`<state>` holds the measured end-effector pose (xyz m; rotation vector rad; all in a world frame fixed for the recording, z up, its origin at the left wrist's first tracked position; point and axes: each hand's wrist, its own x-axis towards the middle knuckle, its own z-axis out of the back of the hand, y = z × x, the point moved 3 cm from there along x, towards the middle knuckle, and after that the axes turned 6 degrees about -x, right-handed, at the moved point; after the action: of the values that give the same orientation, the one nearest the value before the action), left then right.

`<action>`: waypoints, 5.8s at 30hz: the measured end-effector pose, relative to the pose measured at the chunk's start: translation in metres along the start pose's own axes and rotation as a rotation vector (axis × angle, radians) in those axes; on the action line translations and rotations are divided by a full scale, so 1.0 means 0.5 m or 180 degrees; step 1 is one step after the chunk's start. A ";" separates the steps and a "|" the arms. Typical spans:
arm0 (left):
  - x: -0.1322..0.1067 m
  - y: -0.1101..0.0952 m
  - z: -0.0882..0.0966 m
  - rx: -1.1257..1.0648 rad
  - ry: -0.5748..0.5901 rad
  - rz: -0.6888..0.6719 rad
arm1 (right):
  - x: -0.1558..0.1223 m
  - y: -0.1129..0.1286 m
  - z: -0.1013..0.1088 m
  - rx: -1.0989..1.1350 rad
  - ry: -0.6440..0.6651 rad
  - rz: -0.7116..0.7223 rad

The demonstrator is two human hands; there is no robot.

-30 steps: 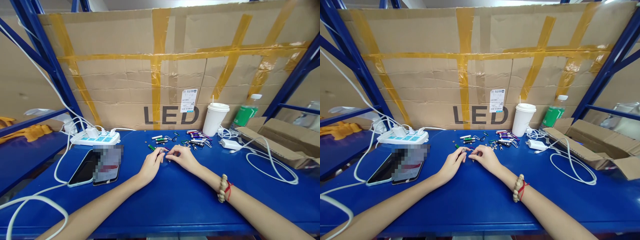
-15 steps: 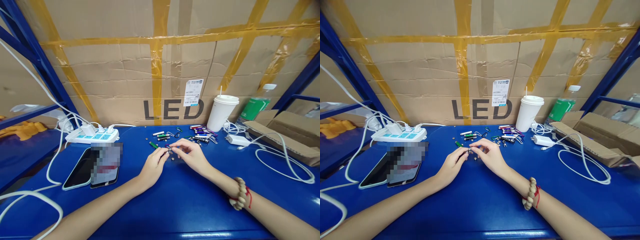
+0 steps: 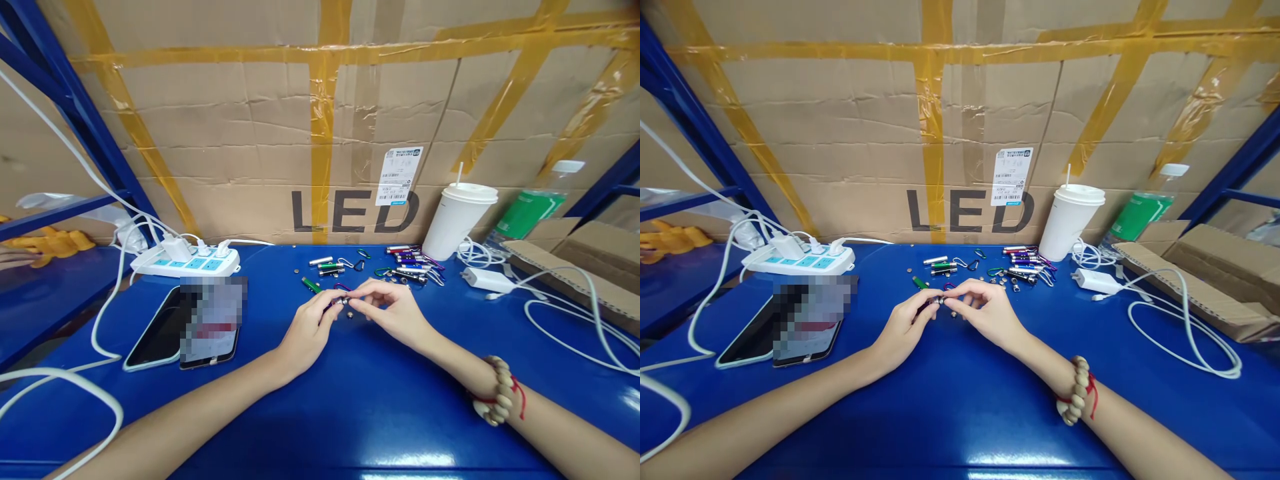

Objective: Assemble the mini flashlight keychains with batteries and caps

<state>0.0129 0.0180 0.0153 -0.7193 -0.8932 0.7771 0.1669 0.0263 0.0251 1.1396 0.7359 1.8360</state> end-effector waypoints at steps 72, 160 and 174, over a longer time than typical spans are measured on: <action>-0.007 0.002 -0.006 0.0519 0.0058 -0.0411 | 0.002 -0.018 -0.001 0.0101 0.0299 -0.0472; -0.003 -0.009 -0.008 0.0537 0.0300 -0.0129 | -0.001 0.024 0.021 -0.0706 0.0451 0.0923; -0.003 -0.016 -0.012 0.0345 0.0638 -0.0313 | 0.003 0.035 0.032 -0.0425 0.0529 0.0849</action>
<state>0.0198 0.0112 0.0185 -0.6406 -0.6945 0.6485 0.1753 0.0200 0.0465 1.0465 0.5638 2.1901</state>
